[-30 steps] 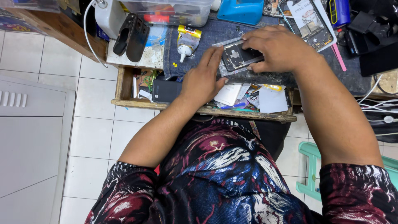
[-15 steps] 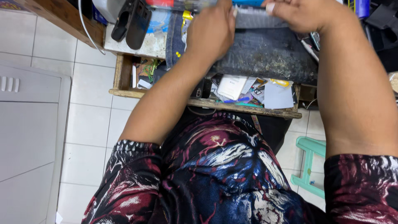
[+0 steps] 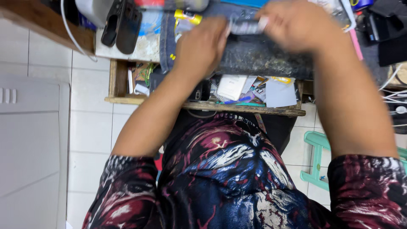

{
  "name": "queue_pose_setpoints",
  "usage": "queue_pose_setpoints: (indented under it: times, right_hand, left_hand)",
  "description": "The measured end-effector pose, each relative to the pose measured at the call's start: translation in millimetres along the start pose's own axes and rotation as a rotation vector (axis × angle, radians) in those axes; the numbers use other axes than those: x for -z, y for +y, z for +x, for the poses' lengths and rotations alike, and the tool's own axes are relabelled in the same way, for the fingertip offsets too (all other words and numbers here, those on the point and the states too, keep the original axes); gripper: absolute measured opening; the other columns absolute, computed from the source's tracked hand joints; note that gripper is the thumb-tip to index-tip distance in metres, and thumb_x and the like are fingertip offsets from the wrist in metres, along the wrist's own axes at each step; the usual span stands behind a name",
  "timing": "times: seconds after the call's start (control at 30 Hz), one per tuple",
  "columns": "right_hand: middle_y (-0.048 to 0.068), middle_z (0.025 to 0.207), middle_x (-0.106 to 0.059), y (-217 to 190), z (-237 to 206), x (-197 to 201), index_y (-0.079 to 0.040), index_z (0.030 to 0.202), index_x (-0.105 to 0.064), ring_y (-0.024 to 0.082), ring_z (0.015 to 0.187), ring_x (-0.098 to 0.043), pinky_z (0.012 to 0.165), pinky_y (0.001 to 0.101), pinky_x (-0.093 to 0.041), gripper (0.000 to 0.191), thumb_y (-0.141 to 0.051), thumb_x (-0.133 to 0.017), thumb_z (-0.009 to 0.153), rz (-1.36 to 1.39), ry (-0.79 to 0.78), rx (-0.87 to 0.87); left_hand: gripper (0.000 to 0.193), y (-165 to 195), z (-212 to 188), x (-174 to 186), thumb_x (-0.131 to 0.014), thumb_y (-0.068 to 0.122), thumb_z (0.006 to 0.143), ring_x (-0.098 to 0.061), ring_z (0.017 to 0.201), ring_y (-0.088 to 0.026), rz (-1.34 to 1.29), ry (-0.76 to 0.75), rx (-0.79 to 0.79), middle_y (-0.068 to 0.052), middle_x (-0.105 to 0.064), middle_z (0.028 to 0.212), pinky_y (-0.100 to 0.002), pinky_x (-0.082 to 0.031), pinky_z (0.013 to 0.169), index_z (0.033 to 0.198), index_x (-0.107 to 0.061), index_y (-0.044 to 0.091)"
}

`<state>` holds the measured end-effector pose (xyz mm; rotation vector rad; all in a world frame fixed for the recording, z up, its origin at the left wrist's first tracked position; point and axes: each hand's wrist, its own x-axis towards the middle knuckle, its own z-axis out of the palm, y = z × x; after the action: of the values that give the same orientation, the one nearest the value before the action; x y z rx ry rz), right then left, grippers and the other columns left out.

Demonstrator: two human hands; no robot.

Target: The person is repairing a disassembled smartphone on a cluttered workbench. They use a screwdriver to manipulate small components and screws on the phone's internal frame, occasionally picking up and placing down parts.

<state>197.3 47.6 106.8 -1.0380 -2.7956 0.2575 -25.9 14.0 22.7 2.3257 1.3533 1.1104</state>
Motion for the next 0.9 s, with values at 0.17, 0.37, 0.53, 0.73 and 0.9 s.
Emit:
queue_pose_setpoints:
  times: [0.17, 0.37, 0.53, 0.73, 0.9]
  right_hand:
    - [0.012, 0.147, -0.061, -24.2, -50.3, -48.5, -0.013, 0.132, -0.069, 0.031, 0.137, -0.058, 0.116, 0.0569, -0.037, 0.039, -0.033, -0.073, 0.099, -0.314, 0.257, -0.061]
    - [0.014, 0.144, -0.061, -27.3, -90.5, -96.9, -0.010, 0.123, -0.071, 0.031, 0.136, -0.058, 0.120, 0.0587, -0.034, 0.033, -0.021, -0.079, 0.093, -0.226, 0.526, -0.172]
    - [0.008, 0.119, -0.067, -22.7, -147.3, -97.5, -0.007, 0.114, -0.075, 0.029, 0.112, -0.062, 0.100, 0.0450, -0.044, 0.020, -0.011, -0.081, 0.095, -0.151, 0.729, -0.406]
    - [0.016, 0.117, -0.063, 6.9, -180.8, -76.8, 0.001, 0.119, -0.071, 0.037, 0.111, -0.058, 0.094, 0.0479, -0.043, 0.030, -0.015, -0.078, 0.094, -0.215, 0.627, -0.731]
    - [0.012, 0.115, -0.066, 24.3, -175.9, -79.8, -0.007, 0.104, -0.072, 0.034, 0.108, -0.062, 0.095, 0.0484, -0.047, 0.015, -0.018, -0.079, 0.097, -0.232, 0.472, -0.804]
  left_hand:
    - [0.024, 2.1, -48.8, -4.2, -0.071, 0.016, 0.089, -0.072, 0.086, -0.032, 0.142, -0.185, -0.089, -0.008, -0.067, 0.128, -0.043, -0.058, 0.068, 0.113, -0.070, 0.011]
    - [0.027, 15.6, -51.0, -16.3, -0.078, 0.025, 0.094, -0.072, 0.086, -0.031, 0.126, -0.164, -0.041, -0.006, -0.064, 0.125, -0.043, -0.058, 0.069, 0.113, -0.071, 0.008]
    - [0.068, 26.2, -33.3, 5.3, -0.086, 0.036, 0.079, -0.070, 0.106, -0.040, 0.094, -0.186, -0.038, -0.017, -0.055, 0.141, -0.046, -0.059, 0.081, 0.134, -0.057, 0.007]
    - [0.112, 19.8, 19.7, 7.2, -0.092, 0.041, 0.066, -0.066, 0.105, -0.045, 0.138, -0.522, 0.082, -0.024, -0.041, 0.153, -0.050, -0.056, 0.083, 0.151, -0.031, 0.001]
    - [0.104, 14.0, 36.4, 0.9, -0.091, 0.038, 0.069, -0.066, 0.107, -0.044, 0.111, -0.616, 0.098, -0.019, -0.047, 0.149, -0.050, -0.055, 0.084, 0.152, -0.035, 0.006]
